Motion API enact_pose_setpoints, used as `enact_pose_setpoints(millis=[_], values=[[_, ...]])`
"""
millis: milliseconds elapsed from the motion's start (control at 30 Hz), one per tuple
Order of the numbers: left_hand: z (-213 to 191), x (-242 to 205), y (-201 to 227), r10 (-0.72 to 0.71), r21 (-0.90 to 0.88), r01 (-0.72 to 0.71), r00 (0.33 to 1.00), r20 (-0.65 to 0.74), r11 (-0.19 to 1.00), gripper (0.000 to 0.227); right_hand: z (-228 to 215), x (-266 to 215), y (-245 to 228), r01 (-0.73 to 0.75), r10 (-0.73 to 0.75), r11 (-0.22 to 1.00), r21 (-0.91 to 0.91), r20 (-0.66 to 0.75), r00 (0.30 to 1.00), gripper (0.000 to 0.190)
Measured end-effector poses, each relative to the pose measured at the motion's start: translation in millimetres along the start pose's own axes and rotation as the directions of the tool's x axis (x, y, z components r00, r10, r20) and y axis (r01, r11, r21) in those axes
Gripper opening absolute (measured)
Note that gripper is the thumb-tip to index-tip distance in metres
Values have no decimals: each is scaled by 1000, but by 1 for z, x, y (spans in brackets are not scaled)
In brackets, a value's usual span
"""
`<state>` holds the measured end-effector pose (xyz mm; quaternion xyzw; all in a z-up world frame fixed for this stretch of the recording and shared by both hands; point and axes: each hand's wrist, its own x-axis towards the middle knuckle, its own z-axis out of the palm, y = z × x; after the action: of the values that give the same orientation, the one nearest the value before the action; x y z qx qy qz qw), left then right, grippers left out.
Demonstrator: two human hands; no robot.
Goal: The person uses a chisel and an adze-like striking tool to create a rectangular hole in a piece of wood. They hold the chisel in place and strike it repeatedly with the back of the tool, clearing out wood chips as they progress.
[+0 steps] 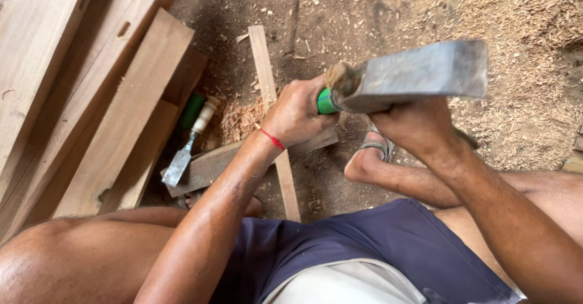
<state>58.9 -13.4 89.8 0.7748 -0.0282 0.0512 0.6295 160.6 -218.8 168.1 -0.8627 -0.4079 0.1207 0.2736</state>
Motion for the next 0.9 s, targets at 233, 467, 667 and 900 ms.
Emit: enact_pose_setpoints(millis=[233, 467, 667, 900], values=[[-1, -3, 0, -85, 84, 83, 996, 21, 993, 36, -28, -1, -13, -50, 57, 997, 54, -134, 989, 29], [-1, -9, -9, -10, 81, 8, 1000, 19, 997, 29, 9, 1, -22, 39, -35, 991, -128, 35, 999, 26], [-24, -22, 2, -111, -159, 88, 984, -137, 983, 24, -7, -5, -29, 77, -57, 966, 248, -87, 995, 50], [-10, -4, 9, 122, 6, -122, 990, -69, 992, 26, -17, 1, -43, -319, 345, 844, 432, 18, 938, 5]])
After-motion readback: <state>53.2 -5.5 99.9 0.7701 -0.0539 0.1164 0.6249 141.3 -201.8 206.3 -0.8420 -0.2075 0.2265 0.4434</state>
